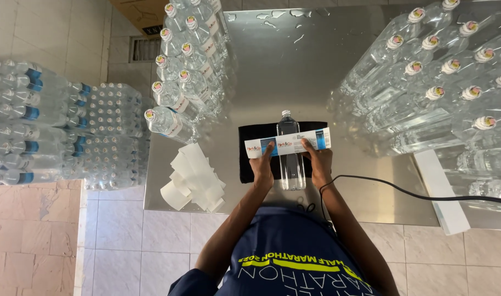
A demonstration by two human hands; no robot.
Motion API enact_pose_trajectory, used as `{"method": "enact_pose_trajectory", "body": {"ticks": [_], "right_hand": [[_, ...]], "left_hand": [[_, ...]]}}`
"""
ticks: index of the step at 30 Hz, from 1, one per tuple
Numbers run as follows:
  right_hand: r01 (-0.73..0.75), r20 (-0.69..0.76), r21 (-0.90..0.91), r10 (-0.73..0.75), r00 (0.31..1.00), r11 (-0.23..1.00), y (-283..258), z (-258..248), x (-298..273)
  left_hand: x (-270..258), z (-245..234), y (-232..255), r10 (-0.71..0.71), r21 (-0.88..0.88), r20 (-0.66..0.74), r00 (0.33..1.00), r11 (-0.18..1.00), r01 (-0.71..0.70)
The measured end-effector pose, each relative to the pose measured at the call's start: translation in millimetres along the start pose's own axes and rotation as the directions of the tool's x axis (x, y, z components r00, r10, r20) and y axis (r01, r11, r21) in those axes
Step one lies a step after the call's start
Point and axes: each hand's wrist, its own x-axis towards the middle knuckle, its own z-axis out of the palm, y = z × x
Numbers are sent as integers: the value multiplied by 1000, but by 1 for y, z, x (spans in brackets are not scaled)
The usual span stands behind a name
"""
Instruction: Manually applying labels to plastic water bottles on a production table
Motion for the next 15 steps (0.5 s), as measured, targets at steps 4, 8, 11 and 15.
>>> {"method": "enact_pose_trajectory", "body": {"ticks": [4,8,11,15], "right_hand": [[23,4,-5,-23,1000,1000,14,0,18],[-2,-4,18,2,1000,1000,0,5,17],[-14,-4,49,14,1000,999,6,5,26],[-65,5,73,64,998,995,2,4,29]], "left_hand": [[11,14,-10,6,24,-50,999,1000,-5],[6,34,7,-32,33,-102,994,999,35],[-7,56,36,-74,35,-106,992,996,78],[2,50,17,-57,23,-135,989,998,61]]}}
